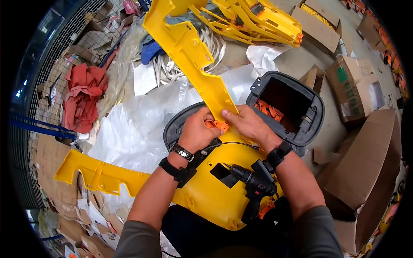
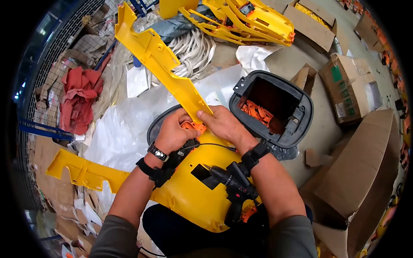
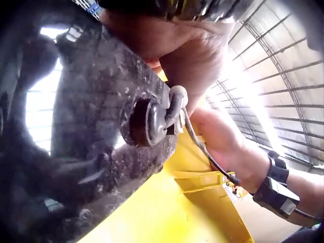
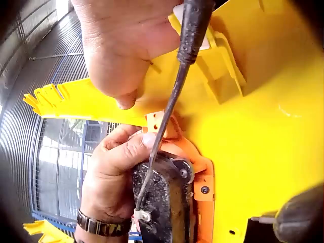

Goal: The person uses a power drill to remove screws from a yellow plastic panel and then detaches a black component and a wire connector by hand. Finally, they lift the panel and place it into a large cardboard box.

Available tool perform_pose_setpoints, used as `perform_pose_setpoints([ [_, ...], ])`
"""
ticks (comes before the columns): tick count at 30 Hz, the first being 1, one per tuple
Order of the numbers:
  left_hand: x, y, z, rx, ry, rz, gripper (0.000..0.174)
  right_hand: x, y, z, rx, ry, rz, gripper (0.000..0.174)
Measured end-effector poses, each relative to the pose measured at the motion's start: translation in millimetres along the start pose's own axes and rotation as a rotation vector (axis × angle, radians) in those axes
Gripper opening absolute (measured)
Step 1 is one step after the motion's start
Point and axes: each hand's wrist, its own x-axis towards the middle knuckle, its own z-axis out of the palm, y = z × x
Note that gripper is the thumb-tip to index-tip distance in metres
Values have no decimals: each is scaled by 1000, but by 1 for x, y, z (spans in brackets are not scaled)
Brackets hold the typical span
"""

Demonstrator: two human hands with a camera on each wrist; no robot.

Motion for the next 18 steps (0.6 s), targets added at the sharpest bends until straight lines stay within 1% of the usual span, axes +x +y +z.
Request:
perform_pose_setpoints([
  [2, 3, -6, -2, -39, 4, -3, 45, -1, -2, 3, 22, 11, 4, 40],
  [5, -1, 8, -9, 11, 3, 19, 36, 4, -3, 8, -77, 14, -46, 37],
  [8, 4, -14, -10, 72, 45, 11, 36, 5, -8, 14, -115, 38, -89, 36],
  [11, 4, -13, -14, 489, 76, 513, 27, 12, -6, 14, -257, 71, -76, 36],
  [13, 1, 4, -7, 217, 93, 208, 35, 10, -12, 14, -191, 60, -60, 37],
  [15, 1, 4, -4, 101, 101, 77, 41, 12, -7, 14, -137, 40, -30, 36],
  [16, 1, -1, -2, 116, 104, 100, 42, 16, 0, 14, -120, 23, -8, 34],
  [18, 5, -2, -1, 46, 116, 82, 45, 20, 6, 9, -90, -25, -10, 33],
])
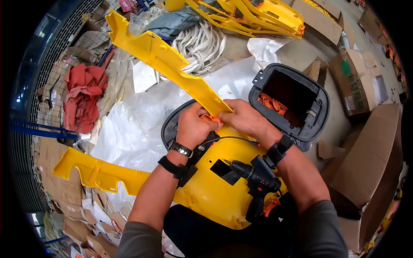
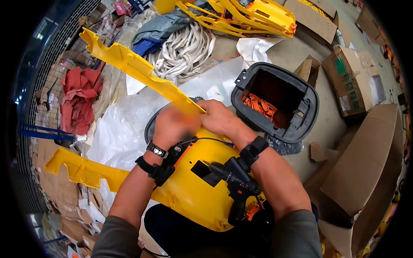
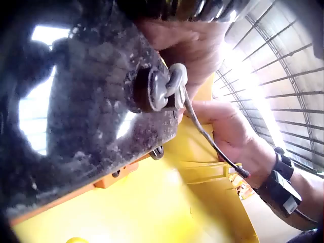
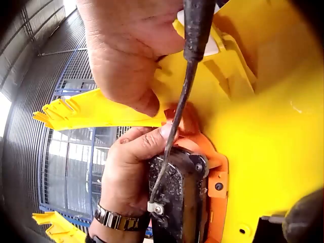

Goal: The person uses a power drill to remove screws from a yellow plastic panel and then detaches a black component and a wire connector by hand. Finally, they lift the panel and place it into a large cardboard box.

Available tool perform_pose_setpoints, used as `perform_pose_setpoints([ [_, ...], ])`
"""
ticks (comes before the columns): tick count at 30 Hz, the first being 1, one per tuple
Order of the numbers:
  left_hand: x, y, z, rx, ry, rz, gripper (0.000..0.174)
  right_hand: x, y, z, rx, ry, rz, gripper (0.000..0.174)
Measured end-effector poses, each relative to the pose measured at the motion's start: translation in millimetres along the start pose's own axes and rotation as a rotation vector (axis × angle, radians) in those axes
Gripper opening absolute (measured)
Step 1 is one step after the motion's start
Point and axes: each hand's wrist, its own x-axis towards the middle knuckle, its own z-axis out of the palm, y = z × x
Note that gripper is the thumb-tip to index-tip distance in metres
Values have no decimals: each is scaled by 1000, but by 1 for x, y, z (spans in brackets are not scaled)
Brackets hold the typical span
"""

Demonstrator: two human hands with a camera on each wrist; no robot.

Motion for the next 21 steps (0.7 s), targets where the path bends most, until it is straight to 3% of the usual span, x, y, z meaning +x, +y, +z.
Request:
perform_pose_setpoints([
  [2, -3, 0, -1, -163, 9, -117, 49, -1, 6, 0, 42, -67, -29, 34],
  [5, 0, -1, -3, -185, -72, -111, 53, -7, -11, -4, -104, -43, -3, 41],
  [8, 11, -1, -21, -379, -303, -228, 64, -9, -15, -3, -90, -31, 81, 44],
  [11, 6, -2, -33, -94, -407, -267, 66, -11, -18, -5, -160, -16, 58, 47],
  [21, -3, -3, -17, -11, -247, -215, 61, -14, -23, 2, -222, -18, 8, 44],
])
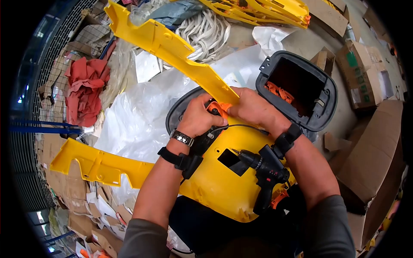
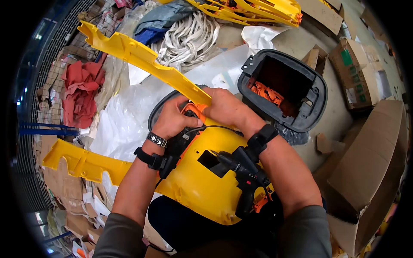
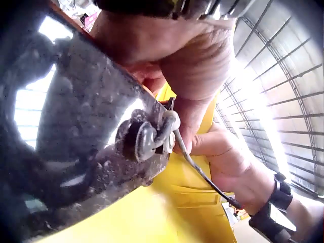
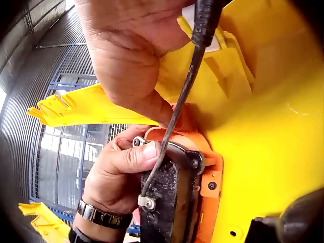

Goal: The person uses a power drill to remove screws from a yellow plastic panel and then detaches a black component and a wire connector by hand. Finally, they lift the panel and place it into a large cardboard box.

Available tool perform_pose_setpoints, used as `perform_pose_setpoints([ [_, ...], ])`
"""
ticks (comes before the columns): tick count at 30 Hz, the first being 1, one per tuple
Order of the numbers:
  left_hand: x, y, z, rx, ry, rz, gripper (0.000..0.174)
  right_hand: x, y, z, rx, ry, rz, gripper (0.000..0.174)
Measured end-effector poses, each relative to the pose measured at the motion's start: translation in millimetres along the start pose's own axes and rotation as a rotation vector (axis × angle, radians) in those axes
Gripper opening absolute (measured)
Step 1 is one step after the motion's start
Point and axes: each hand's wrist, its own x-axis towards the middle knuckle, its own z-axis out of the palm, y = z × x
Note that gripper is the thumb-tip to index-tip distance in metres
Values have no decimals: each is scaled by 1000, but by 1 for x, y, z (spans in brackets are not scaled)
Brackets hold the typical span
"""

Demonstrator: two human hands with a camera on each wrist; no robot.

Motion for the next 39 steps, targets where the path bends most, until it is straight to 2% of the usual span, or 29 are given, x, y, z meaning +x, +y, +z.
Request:
perform_pose_setpoints([
  [3, 1, 0, 2, 11, 44, 45, 64, -1, 5, 4, 67, -2, -6, 44],
  [6, 2, -3, 3, -62, 47, 44, 65, 0, 10, 5, -41, 40, -37, 38],
  [9, 5, -23, 1, -155, 71, 50, 51, 3, 20, 6, 180, 27, -23, 33],
  [12, 2, -26, 1, -3, 95, 96, 46, 1, 21, 5, 249, -1, 56, 34],
  [15, 11, -21, -1, -187, -25, -27, 45, 3, 16, 3, 59, 55, -49, 34],
  [18, 16, -19, -2, -219, -53, -102, 52, 13, 33, 5, 18, 50, -84, 38],
  [19, 16, -18, -1, -224, -58, -63, 50, 8, 28, 1, -21, 39, -24, 43],
  [22, 17, -20, 0, -244, -43, -62, 49, -28, 9, -15, -229, 235, -69, 42],
  [23, 19, -24, -1, -246, -32, -65, 49, -46, 8, -20, -262, 342, -243, 33],
  [25, 17, -24, -1, -289, -16, -41, 49, -100, -19, -39, -236, 268, -229, 24],
  [28, 19, -25, -8, -274, 24, -58, 50, -188, -36, -39, -179, -25, 9, 13],
  [29, 19, -22, -6, -237, 45, -64, 49, -214, -28, -30, -213, -50, 15, 12],
  [30, 18, -20, -4, -198, 67, -71, 49, -236, -18, -22, -260, -29, 25, 15],
  [32, 17, -17, -2, -217, 69, -91, 48, -264, -7, -5, -360, 13, 255, 27],
  [35, 23, -22, -2, -242, 99, -72, 46, -279, 8, 38, -631, -41, 368, 56],
  [38, 22, -22, -3, -323, 102, -110, 46, -263, 23, 71, -624, 32, 579, 66],
  [39, 24, -26, -5, -341, 99, -113, 45, -261, 30, 75, -604, 106, 569, 65],
])
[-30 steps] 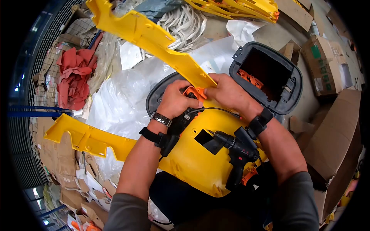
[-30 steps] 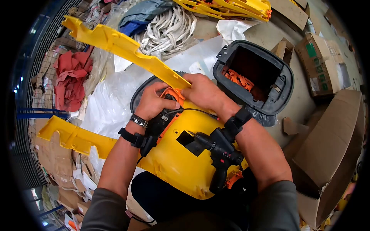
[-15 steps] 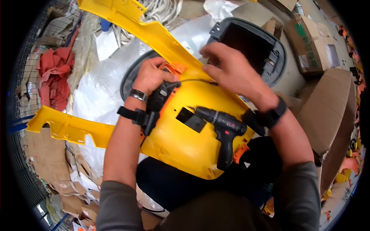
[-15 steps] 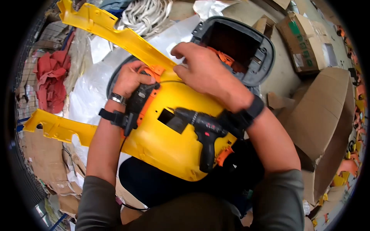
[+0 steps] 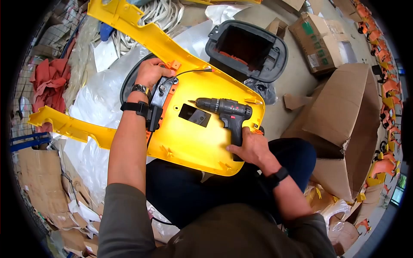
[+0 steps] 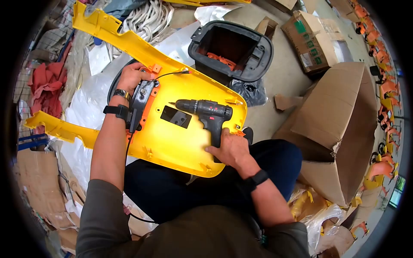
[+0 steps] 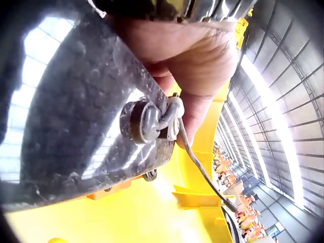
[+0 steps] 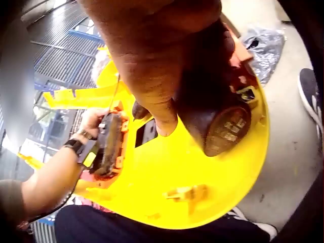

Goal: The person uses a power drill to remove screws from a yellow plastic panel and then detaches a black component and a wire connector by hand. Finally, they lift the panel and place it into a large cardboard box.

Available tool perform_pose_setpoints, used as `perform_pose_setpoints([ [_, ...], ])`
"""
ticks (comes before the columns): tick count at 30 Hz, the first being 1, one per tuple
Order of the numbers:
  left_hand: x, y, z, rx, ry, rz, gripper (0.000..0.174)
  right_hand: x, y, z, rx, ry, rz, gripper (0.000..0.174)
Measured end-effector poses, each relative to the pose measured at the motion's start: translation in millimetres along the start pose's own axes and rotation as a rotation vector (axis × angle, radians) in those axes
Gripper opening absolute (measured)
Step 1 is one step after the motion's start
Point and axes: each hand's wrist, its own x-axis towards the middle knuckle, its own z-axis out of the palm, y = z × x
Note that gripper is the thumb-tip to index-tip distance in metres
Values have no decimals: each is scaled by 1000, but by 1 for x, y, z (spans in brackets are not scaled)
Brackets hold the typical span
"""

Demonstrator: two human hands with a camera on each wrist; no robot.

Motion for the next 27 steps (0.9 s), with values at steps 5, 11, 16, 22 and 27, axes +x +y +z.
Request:
perform_pose_setpoints([
  [5, 3, -10, -10, 39, 21, 22, 44, 14, 22, -17, 634, -37, 34, 57],
  [11, 3, -13, -14, 50, 15, 17, 42, -35, 39, -65, 1039, -105, 15, 49],
  [16, -3, -13, -14, 15, 5, 35, 45, -87, 57, -70, 1149, 179, -139, 53],
  [22, -13, -3, -12, -34, -1, -52, 44, -73, 66, -87, 1547, 67, -1, 43],
  [27, -15, -5, -16, -77, 0, -55, 44, -57, 75, -69, 1457, 191, -21, 45],
])
